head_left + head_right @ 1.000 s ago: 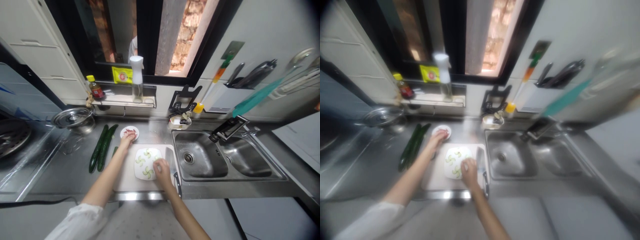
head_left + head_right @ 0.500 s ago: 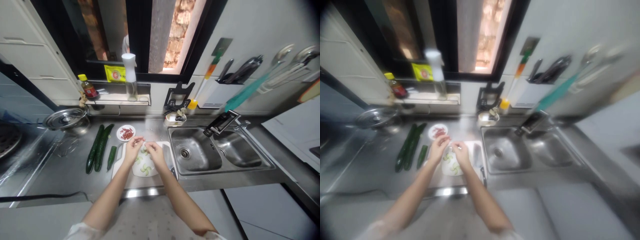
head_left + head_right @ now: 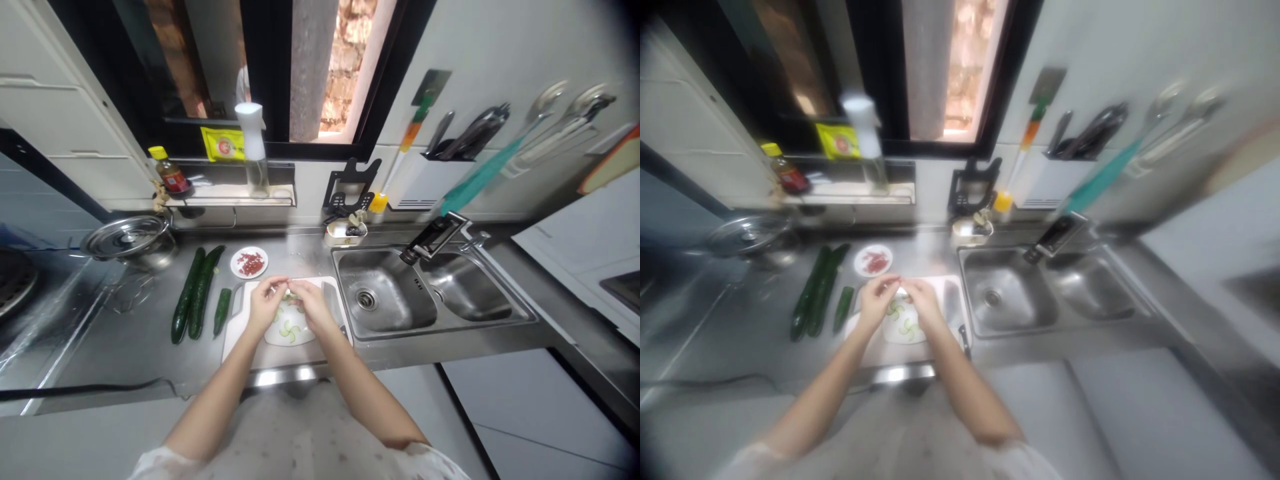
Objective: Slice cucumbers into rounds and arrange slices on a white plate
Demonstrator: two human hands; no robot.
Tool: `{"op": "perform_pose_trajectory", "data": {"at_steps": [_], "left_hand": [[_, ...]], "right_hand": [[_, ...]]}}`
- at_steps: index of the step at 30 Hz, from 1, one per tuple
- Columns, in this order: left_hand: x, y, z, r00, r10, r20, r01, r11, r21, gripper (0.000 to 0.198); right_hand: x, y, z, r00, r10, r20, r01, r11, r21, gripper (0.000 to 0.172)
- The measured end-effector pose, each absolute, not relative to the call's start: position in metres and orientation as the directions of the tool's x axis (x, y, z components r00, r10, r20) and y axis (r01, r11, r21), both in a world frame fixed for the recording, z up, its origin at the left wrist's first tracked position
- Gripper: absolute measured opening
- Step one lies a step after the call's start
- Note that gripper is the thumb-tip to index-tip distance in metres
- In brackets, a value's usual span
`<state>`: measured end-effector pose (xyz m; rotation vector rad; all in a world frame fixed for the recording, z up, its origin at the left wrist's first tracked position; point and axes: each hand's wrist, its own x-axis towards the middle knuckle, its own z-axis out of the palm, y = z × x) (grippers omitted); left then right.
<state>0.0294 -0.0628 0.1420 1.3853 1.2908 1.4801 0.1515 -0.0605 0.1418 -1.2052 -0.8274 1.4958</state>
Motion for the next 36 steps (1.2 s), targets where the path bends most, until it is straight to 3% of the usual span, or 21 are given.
{"op": "perform_pose_trajectory", "data": {"at_steps": [5, 8, 11, 16, 20, 25, 31, 36], "left_hand": [[0.030, -0.066, 0.140, -0.133, 0.965, 0.228, 0.114, -0.213, 0.970, 0.025], [0.028, -0.067, 0.138, -0.110, 0.973, 0.201, 0.115, -0.188, 0.975, 0.026], [0.027, -0.066, 0.131, -0.128, 0.978, 0.166, 0.146, -0.147, 0.978, 0.026], [0.028, -0.063, 0.108, -0.117, 0.990, 0.078, 0.256, -0.046, 0.966, 0.026], [0.031, -0.060, 0.085, -0.061, 0.998, -0.002, 0.374, 0.025, 0.927, 0.023], [0.039, -0.058, 0.064, 0.048, 0.994, -0.098, 0.531, 0.058, 0.845, 0.018], [0.056, -0.052, 0.050, 0.090, 0.975, -0.205, 0.756, 0.067, 0.651, 0.020], [0.066, -0.044, 0.042, 0.081, 0.962, -0.260, 0.843, 0.073, 0.533, 0.025]], "right_hand": [[0.157, -0.061, 0.137, 0.030, 0.983, -0.180, -0.162, -0.173, -0.972, 0.023], [0.167, -0.060, 0.133, 0.079, 0.997, 0.005, 0.046, 0.001, -0.999, 0.014], [0.182, -0.058, 0.127, 0.052, 0.980, 0.190, 0.252, 0.171, -0.953, 0.010], [0.202, -0.055, 0.113, -0.007, 0.954, 0.299, 0.515, 0.259, -0.817, 0.012], [0.214, -0.052, 0.095, -0.072, 0.943, 0.326, 0.623, 0.298, -0.724, 0.012], [0.225, -0.050, 0.064, -0.141, 0.958, 0.249, 0.702, 0.274, -0.658, 0.008], [0.228, -0.053, 0.036, -0.194, 0.952, 0.238, 0.763, 0.299, -0.574, 0.013], [0.229, -0.053, 0.024, -0.251, 0.942, 0.222, 0.801, 0.331, -0.499, 0.013]]}}
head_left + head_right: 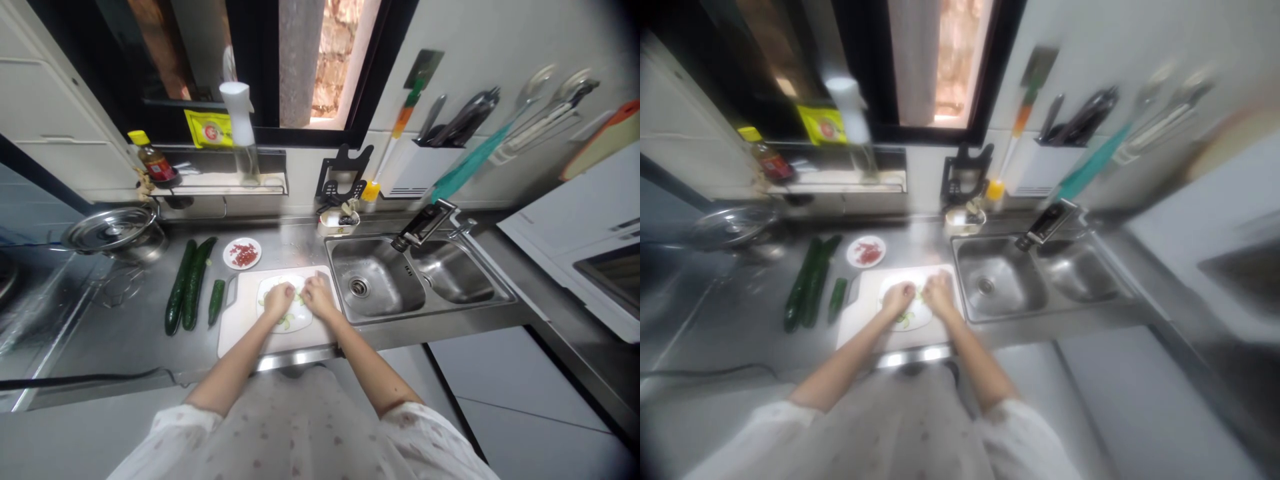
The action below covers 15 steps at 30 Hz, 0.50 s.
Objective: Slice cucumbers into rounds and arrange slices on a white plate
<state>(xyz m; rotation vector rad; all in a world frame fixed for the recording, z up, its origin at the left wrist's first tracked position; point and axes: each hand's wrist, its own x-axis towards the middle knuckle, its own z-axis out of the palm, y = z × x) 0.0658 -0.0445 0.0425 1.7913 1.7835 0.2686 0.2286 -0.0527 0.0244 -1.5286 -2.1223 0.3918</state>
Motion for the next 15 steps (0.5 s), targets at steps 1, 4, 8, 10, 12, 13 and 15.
{"op": "perform_pose_trajectory", "data": {"at_steps": [1, 4, 8, 10, 12, 13, 15], "left_hand": [[0.067, -0.044, 0.041, 0.081, 0.961, -0.266, 0.852, 0.071, 0.518, 0.026], [0.069, -0.044, 0.040, 0.088, 0.960, -0.266, 0.873, 0.054, 0.484, 0.027], [0.072, -0.044, 0.040, 0.104, 0.964, -0.243, 0.880, 0.024, 0.474, 0.028], [0.075, -0.043, 0.040, 0.105, 0.964, -0.246, 0.882, 0.024, 0.470, 0.028], [0.077, -0.043, 0.040, 0.105, 0.962, -0.251, 0.885, 0.024, 0.465, 0.028], [0.078, -0.043, 0.040, 0.108, 0.962, -0.250, 0.886, 0.021, 0.463, 0.027], [0.079, -0.043, 0.039, 0.122, 0.963, -0.239, 0.887, 0.002, 0.462, 0.026]], "right_hand": [[0.229, -0.052, 0.023, -0.272, 0.942, 0.199, 0.817, 0.335, -0.469, 0.013], [0.230, -0.050, 0.019, -0.323, 0.938, 0.127, 0.857, 0.347, -0.381, 0.014], [0.231, -0.049, 0.013, -0.346, 0.933, 0.096, 0.873, 0.357, -0.332, 0.016], [0.232, -0.049, 0.010, -0.346, 0.933, 0.095, 0.874, 0.358, -0.328, 0.016], [0.232, -0.049, 0.008, -0.344, 0.933, 0.103, 0.875, 0.358, -0.327, 0.016], [0.232, -0.049, 0.008, -0.343, 0.933, 0.108, 0.875, 0.359, -0.326, 0.016], [0.232, -0.049, 0.008, -0.344, 0.932, 0.113, 0.875, 0.362, -0.321, 0.015]]}}
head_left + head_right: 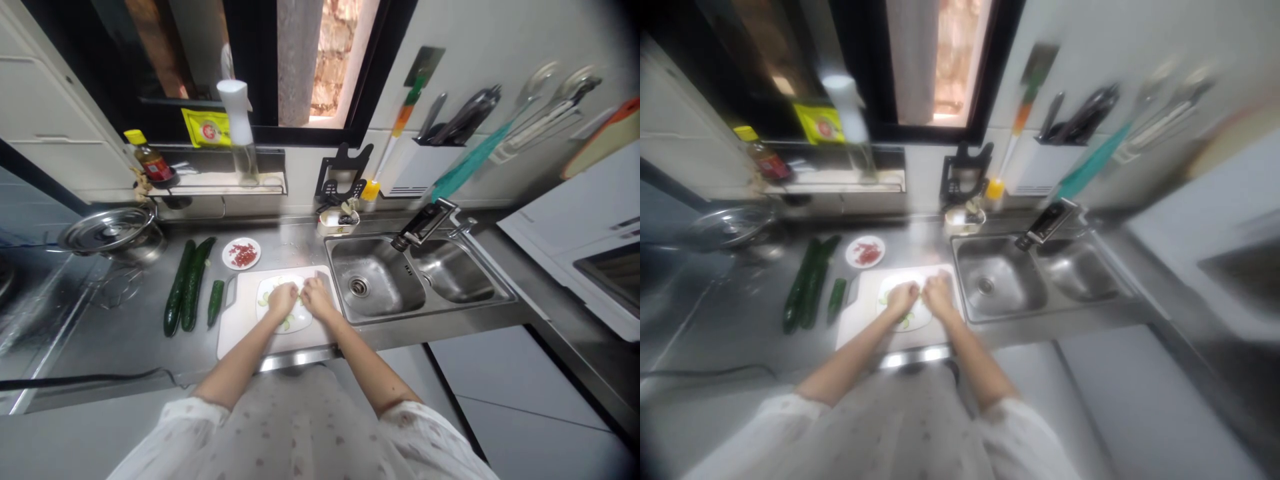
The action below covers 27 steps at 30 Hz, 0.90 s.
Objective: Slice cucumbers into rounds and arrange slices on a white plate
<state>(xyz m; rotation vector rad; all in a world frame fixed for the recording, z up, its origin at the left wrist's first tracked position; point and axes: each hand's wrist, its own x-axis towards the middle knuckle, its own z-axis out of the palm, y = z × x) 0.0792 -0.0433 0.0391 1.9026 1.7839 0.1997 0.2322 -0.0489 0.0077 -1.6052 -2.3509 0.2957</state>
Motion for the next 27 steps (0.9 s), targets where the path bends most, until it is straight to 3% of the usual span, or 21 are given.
{"op": "perform_pose_trajectory", "data": {"at_steps": [27], "left_hand": [[0.0849, -0.0429, 0.0337, 0.154, 0.955, -0.253, 0.897, -0.028, 0.441, 0.021]], "right_hand": [[0.2295, -0.0490, 0.0119, -0.250, 0.965, 0.076, 0.919, 0.262, -0.296, 0.017]]}}
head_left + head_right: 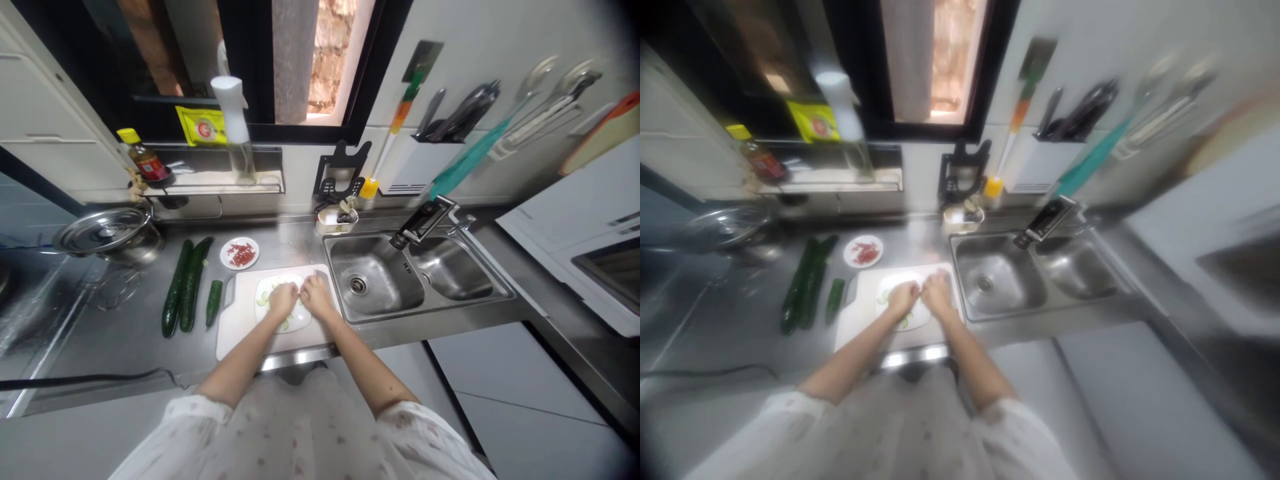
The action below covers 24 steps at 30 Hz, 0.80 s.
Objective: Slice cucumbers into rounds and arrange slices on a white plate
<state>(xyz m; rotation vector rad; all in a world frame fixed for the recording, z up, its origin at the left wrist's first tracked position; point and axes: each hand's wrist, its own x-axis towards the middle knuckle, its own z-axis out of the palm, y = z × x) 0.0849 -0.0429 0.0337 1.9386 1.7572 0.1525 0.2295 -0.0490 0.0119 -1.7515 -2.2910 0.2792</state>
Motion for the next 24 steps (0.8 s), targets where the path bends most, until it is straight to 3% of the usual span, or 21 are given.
{"op": "perform_pose_trajectory", "data": {"at_steps": [5, 15, 24], "left_hand": [[0.0854, -0.0428, 0.0335, 0.155, 0.959, -0.239, 0.897, -0.035, 0.441, 0.021], [0.0801, -0.0407, 0.0366, 0.087, 0.960, -0.267, 0.892, 0.045, 0.450, 0.025], [0.0831, -0.0421, 0.0309, 0.124, 0.966, -0.226, 0.884, -0.004, 0.468, 0.023]], "right_hand": [[0.2284, -0.0482, 0.0114, -0.249, 0.968, 0.037, 0.928, 0.249, -0.277, 0.019], [0.2289, -0.0463, 0.0146, -0.228, 0.970, 0.090, 0.912, 0.245, -0.328, 0.018], [0.2268, -0.0484, 0.0117, -0.228, 0.967, 0.109, 0.908, 0.252, -0.333, 0.014]]}}
